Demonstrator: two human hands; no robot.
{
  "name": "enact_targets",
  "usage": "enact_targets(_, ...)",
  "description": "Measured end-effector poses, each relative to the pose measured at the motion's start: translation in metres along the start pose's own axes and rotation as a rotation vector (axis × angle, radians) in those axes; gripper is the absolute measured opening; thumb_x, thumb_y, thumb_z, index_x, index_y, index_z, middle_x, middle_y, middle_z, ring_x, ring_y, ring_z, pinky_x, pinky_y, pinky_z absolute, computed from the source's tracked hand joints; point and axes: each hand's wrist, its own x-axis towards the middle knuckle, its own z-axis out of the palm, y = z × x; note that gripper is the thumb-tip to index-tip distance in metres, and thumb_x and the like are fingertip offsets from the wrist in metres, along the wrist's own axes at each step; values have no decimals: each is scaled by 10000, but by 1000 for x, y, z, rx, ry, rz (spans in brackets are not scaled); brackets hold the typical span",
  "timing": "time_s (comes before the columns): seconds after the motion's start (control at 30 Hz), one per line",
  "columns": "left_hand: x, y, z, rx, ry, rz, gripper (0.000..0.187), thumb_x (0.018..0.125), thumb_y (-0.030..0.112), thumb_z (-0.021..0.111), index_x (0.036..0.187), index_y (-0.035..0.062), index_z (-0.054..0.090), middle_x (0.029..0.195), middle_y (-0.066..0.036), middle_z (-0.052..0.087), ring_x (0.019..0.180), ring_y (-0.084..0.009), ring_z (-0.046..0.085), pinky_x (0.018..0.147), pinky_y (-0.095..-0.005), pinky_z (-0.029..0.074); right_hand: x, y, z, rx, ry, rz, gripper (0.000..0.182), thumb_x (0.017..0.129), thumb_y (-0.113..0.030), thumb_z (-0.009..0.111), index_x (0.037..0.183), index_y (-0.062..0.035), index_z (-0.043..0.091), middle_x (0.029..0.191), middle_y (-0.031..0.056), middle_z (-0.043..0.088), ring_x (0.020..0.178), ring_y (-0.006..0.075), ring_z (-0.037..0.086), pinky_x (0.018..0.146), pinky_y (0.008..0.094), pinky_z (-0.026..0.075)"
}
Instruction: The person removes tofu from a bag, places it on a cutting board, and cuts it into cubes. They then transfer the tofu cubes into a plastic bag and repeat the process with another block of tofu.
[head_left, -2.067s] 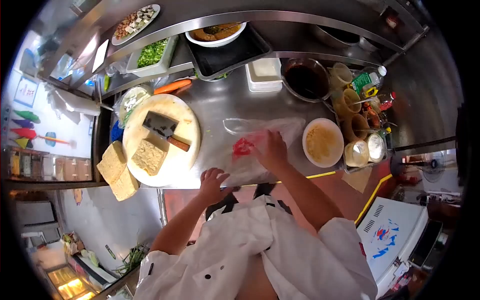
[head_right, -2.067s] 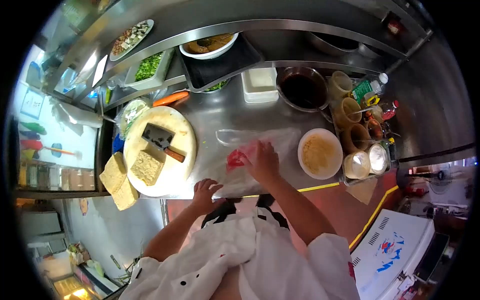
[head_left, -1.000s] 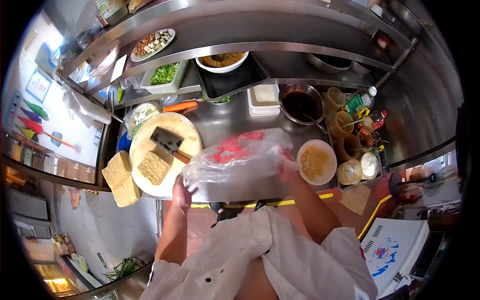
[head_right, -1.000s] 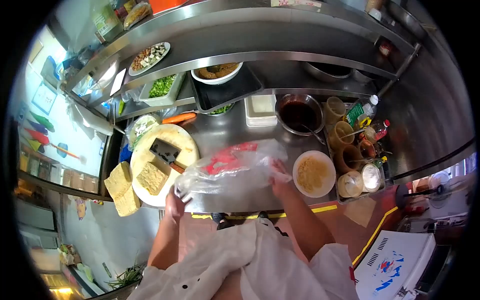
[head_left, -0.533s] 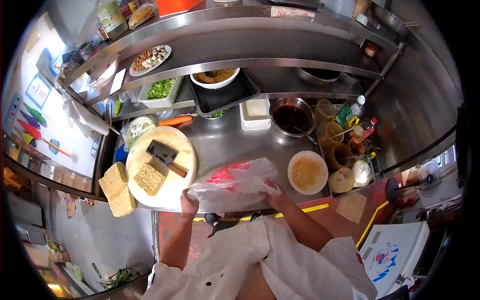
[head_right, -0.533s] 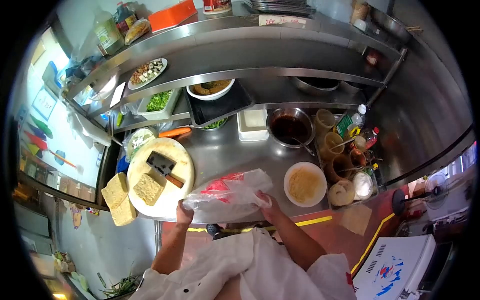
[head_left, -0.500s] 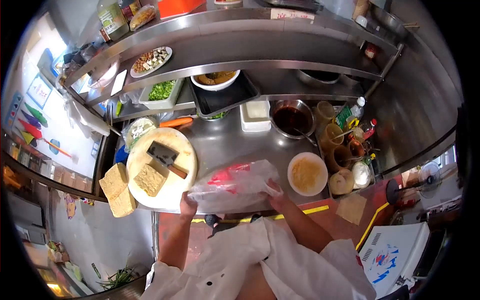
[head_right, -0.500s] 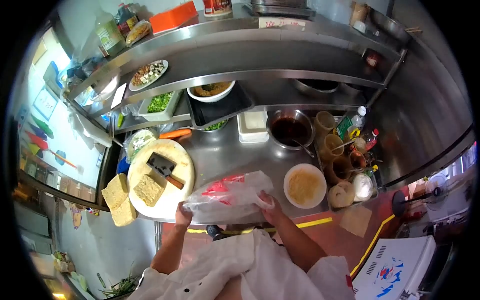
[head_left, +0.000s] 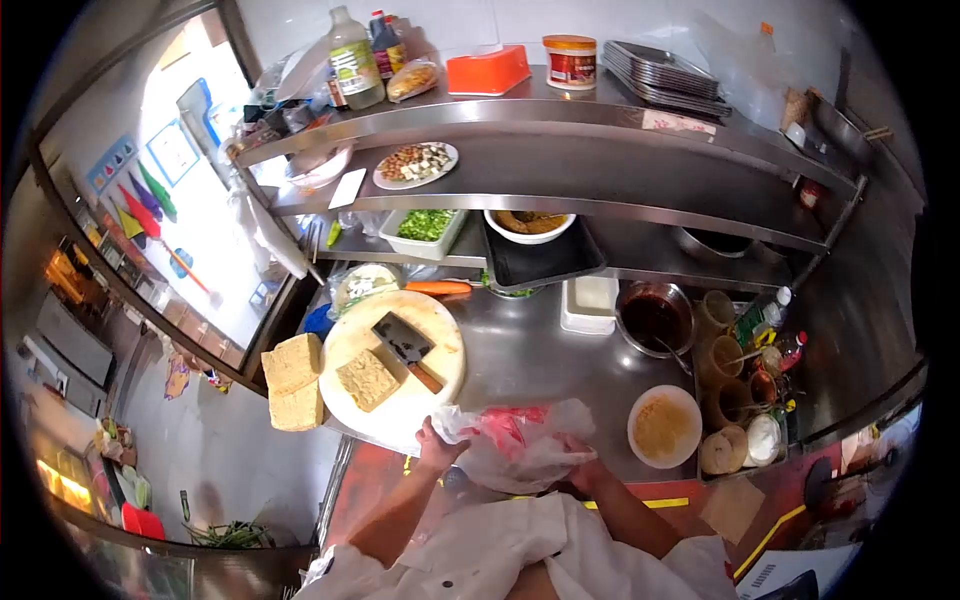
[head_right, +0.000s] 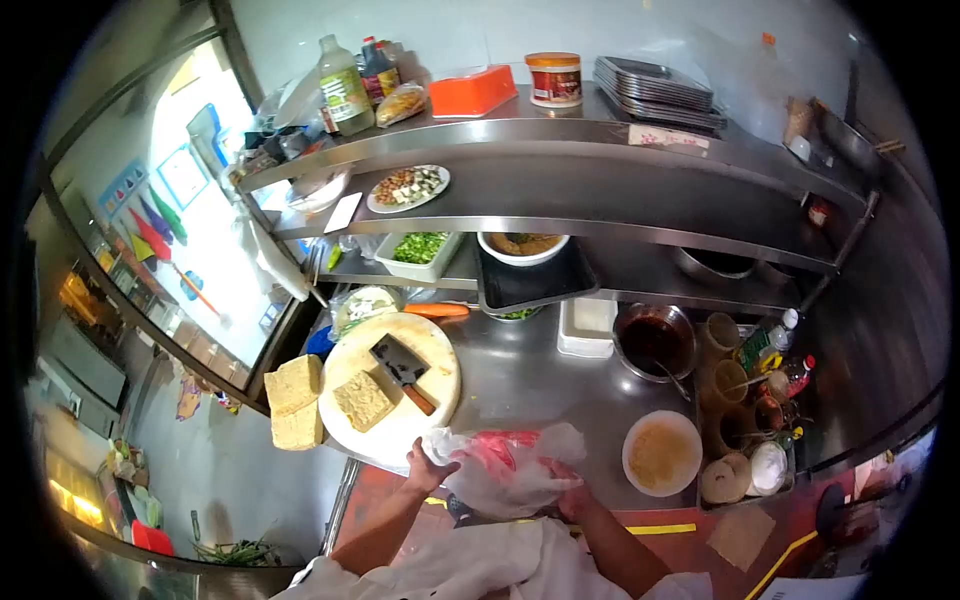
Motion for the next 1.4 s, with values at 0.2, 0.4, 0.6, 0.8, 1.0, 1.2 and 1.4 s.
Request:
enact_targets(0.2,51,-82,5,-665,-6,-491,355,910,71,651,1256,12,600,1132,-173,679,1001,-291,685,892,-413,558,0,3,-35,-463,-381,243,487,983,-109,678,1454,-66,565,1339,64,641,1183,222,629,1071,418,497)
enact_targets(0.4,15,-109,-33,-1544,-359,-481,351,1046,141,472,1355,13,579,1227,-142,678,1008,-275,667,875,-431,572,-43,-22,-50,-994,-292,296,419,922,-124,742,1322,-30,656,1244,76,677,1051,196,655,944,358,548)
enact_targets(0.6,-20,-16,-59,-900,-325,-198,513,1010,237,560,1456,4,461,1305,-200,621,1169,-332,613,1019,-446,512,-1,-4,-95,-950,152,102,341,946,-161,675,1268,-51,651,1125,108,693,959,236,677,827,372,576)
enact_targets(0.8,-24,3,-62,138,-228,305,718,944,250,782,1496,22,385,1385,-230,543,1278,-304,541,1041,-420,489,37,-27,-54,-39,463,19,249,965,-65,571,1212,-54,592,1055,94,636,847,196,647,690,345,578)
enact_targets(1.0,-37,154,-172,-691,274,537,302,945,3,649,1231,-22,556,1021,-99,664,879,-157,635,796,-287,527,-2,-134,110,-385,376,-566,248,981,-149,633,1189,-35,558,1054,85,625,855,199,621,780,363,520)
enact_targets(1.2,-29,92,-120,-5,67,502,594,803,84,746,1354,-35,556,1083,-196,704,971,-303,709,898,-370,567,7,-82,81,-1558,454,-936,599,822,-443,815,1197,-24,607,1136,242,671,1047,450,657,839,530,546)
enact_targets(1.4,-47,-9,-66,-662,-418,7,417,967,134,637,1356,-5,586,1188,-193,727,1045,-326,709,881,-435,579,13,-28,-47,-1617,407,-249,427,959,-423,645,1087,-17,675,1028,206,717,976,356,698,857,475,562)
